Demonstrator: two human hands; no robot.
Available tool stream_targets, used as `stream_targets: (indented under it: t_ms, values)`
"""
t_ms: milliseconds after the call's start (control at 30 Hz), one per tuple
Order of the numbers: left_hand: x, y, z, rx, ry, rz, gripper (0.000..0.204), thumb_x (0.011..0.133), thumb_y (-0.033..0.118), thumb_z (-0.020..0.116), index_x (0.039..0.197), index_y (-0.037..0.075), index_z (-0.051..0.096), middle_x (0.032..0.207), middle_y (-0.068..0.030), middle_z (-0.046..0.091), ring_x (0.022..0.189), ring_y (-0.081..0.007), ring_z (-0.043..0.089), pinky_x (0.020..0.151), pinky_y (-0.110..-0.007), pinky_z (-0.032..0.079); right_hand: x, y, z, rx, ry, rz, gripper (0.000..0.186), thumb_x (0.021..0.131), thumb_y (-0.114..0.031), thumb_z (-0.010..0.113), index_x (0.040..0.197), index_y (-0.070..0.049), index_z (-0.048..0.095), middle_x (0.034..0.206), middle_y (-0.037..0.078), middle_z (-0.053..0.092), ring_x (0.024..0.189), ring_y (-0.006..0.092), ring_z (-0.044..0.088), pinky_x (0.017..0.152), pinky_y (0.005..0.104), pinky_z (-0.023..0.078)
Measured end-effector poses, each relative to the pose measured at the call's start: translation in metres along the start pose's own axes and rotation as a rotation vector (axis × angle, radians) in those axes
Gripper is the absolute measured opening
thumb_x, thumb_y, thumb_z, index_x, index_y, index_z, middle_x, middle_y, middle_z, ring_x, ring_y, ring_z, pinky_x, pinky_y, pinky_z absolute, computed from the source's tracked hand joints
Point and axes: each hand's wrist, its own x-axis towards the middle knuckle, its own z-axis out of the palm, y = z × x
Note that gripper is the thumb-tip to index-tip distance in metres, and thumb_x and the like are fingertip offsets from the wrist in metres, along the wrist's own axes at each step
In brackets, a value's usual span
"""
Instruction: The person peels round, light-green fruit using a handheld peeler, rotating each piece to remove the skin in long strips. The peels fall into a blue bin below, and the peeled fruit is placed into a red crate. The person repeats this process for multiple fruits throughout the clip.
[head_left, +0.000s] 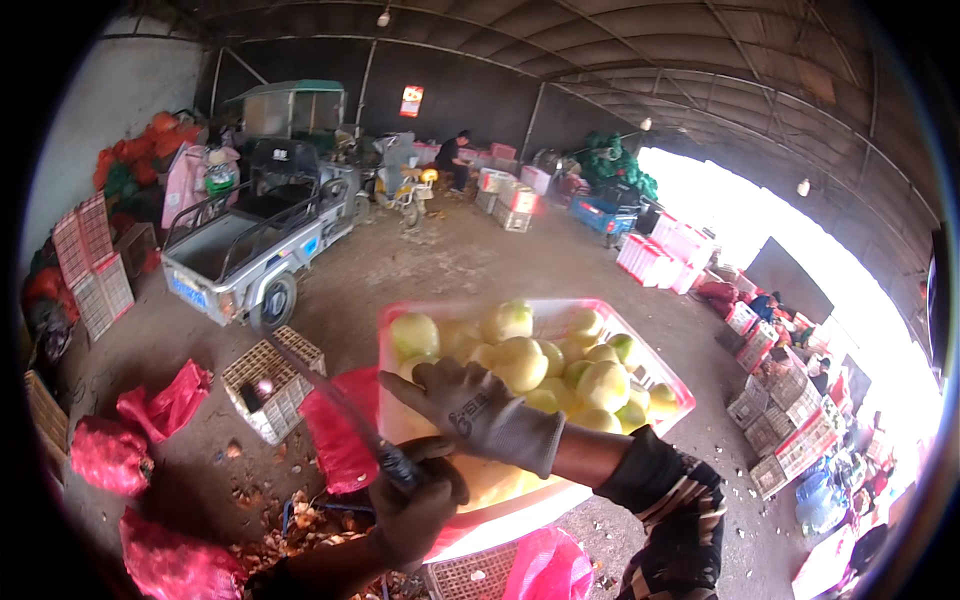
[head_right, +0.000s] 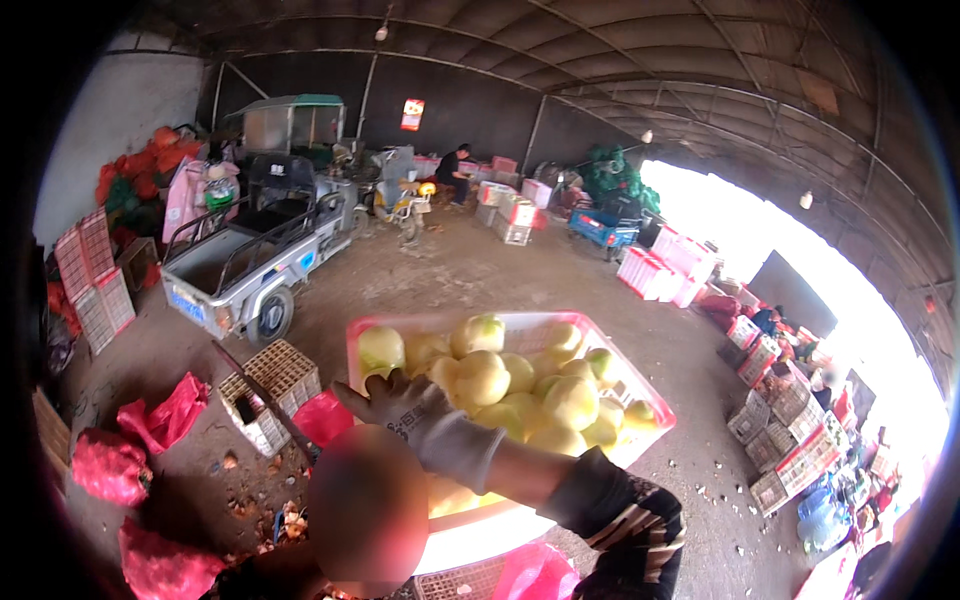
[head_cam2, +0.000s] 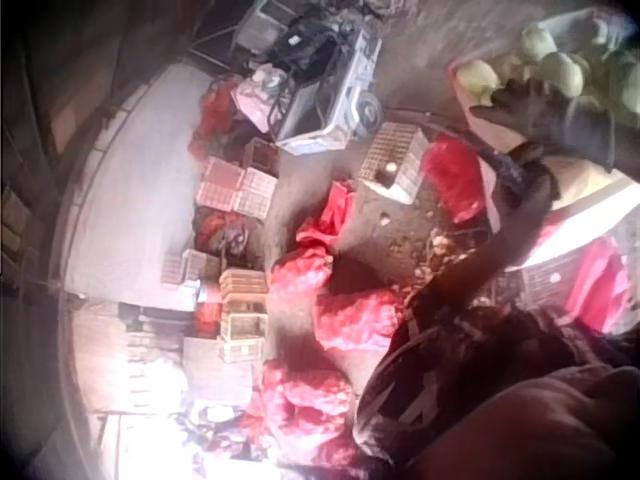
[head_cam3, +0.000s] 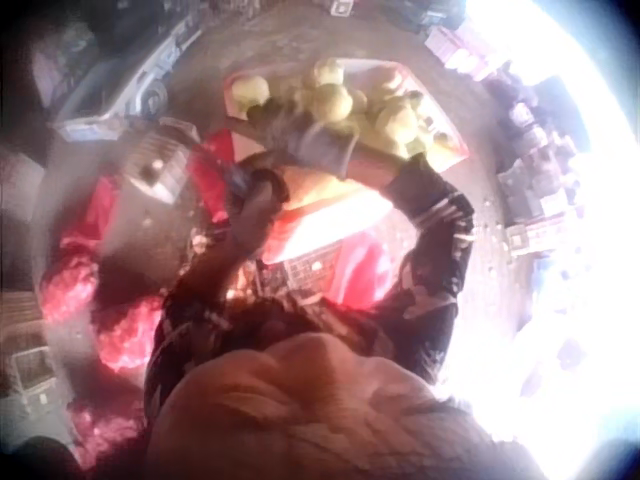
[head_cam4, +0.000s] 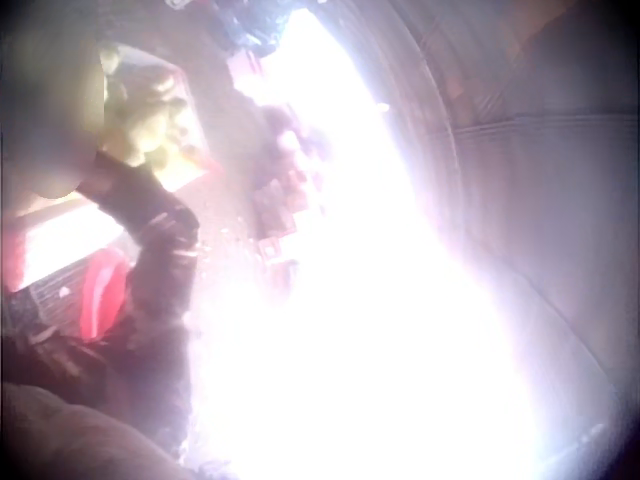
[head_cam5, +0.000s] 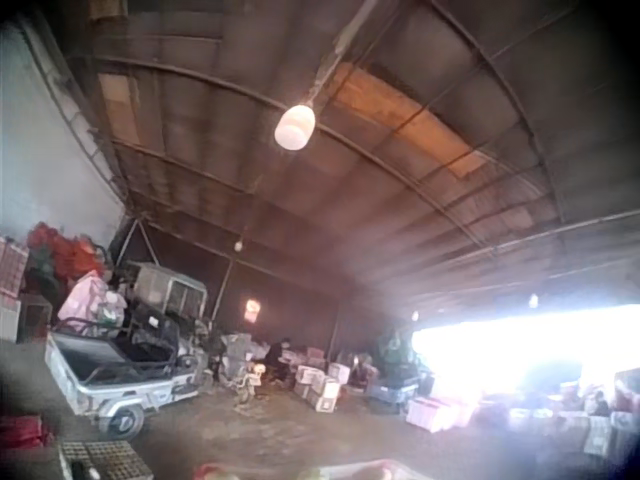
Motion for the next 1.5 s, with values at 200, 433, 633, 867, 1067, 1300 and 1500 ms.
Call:
stream_targets:
  t_ms: [200, 433, 633, 867, 1067, 1300, 1500]
  values:
    - [-0.005, -0.002, -0.003, 0.011, 0.074, -0.066, 0.042, 0.074, -0.008, 0.044, 0.115, 0.001, 0.048, 0.068, -0.0141, 0.059, 0.05, -0.011, 0.047, 0.047, -0.025, 0.038, -0.026, 0.058, -0.028, 0.544, 0.178, 0.446, 0.082, 0.064, -0.023, 0.075, 0.134, -0.006, 0.035, 0.116, 0.017, 0.053, 0.099, 0.0347, 0.056, 0.087, 0.0401, 0.046]
    - [-0.009, 0.001, -0.007, 0.064, 0.144, -0.053, 0.043, 0.074, -0.006, 0.047, 0.116, 0.0, 0.047, 0.066, -0.0146, 0.06, 0.046, -0.0094, 0.044, 0.044, -0.025, 0.035, -0.045, 0.174, 0.031, 0.459, 0.03, 0.686, 0.086, 0.063, -0.024, 0.078, 0.135, -0.011, 0.034, 0.127, 0.017, 0.048, 0.114, 0.0352, 0.05, 0.096, 0.0392, 0.042]
    - [-0.006, 0.005, 0.003, 0.085, 0.12, -0.093, 0.042, 0.075, -0.003, 0.048, 0.117, -0.001, 0.047, 0.067, -0.0148, 0.06, 0.044, -0.0094, 0.043, 0.043, -0.024, 0.035, -0.087, 0.215, 0.082, 0.555, 0.409, 0.855, 0.079, 0.065, -0.025, 0.078, 0.133, -0.011, 0.04, 0.129, 0.016, 0.048, 0.119, 0.0342, 0.047, 0.098, 0.0391, 0.04]
    - [-0.004, 0.001, -0.038, 0.941, -0.294, 0.132, 0.029, 0.084, 0.004, 0.049, 0.113, 0.0, 0.049, 0.066, -0.0106, 0.057, 0.05, -0.011, 0.047, 0.048, -0.024, 0.04, -0.136, 0.186, 0.051, 1.02, 0.732, 0.956, 0.064, 0.075, -0.013, 0.071, 0.132, -0.006, 0.042, 0.124, 0.008, 0.053, 0.107, 0.0201, 0.053, 0.086, 0.0329, 0.045]
    - [0.017, 0.023, 0.002, 1.04, -0.387, 0.41, 0.015, 0.061, -0.001, 0.057, 0.063, 0.01, 0.047, 0.059, -0.0053, 0.053, 0.049, -0.0174, 0.05, 0.044, -0.028, 0.039, -0.176, 0.136, 0.033, 1.051, 0.34, 0.923, 0.066, 0.075, -0.023, 0.072, 0.13, -0.005, 0.042, 0.124, 0.014, 0.052, 0.111, 0.0243, 0.053, 0.091, 0.0352, 0.045]
    - [0.026, 0.004, -0.006, 1.073, -0.353, 0.898, 0.017, 0.056, -0.002, 0.058, 0.054, 0.011, 0.047, 0.056, -0.0046, 0.051, 0.048, -0.0187, 0.051, 0.043, -0.029, 0.039, -0.173, 0.11, 0.037, 0.717, -0.068, 0.888, 0.083, 0.064, -0.037, 0.076, 0.133, -0.008, 0.039, 0.121, 0.019, 0.053, 0.115, 0.0316, 0.05, 0.096, 0.0386, 0.04]
    - [0.026, 0.002, -0.013, 0.97, -0.391, 0.996, 0.014, 0.055, -0.001, 0.057, 0.054, 0.009, 0.048, 0.053, -0.0047, 0.049, 0.048, -0.0189, 0.051, 0.043, -0.029, 0.04, -0.164, 0.129, 0.02, 0.945, -0.12, 0.88, 0.076, 0.061, -0.03, 0.08, 0.124, -0.004, 0.049, 0.118, 0.015, 0.055, 0.109, 0.0272, 0.053, 0.093, 0.034, 0.043]
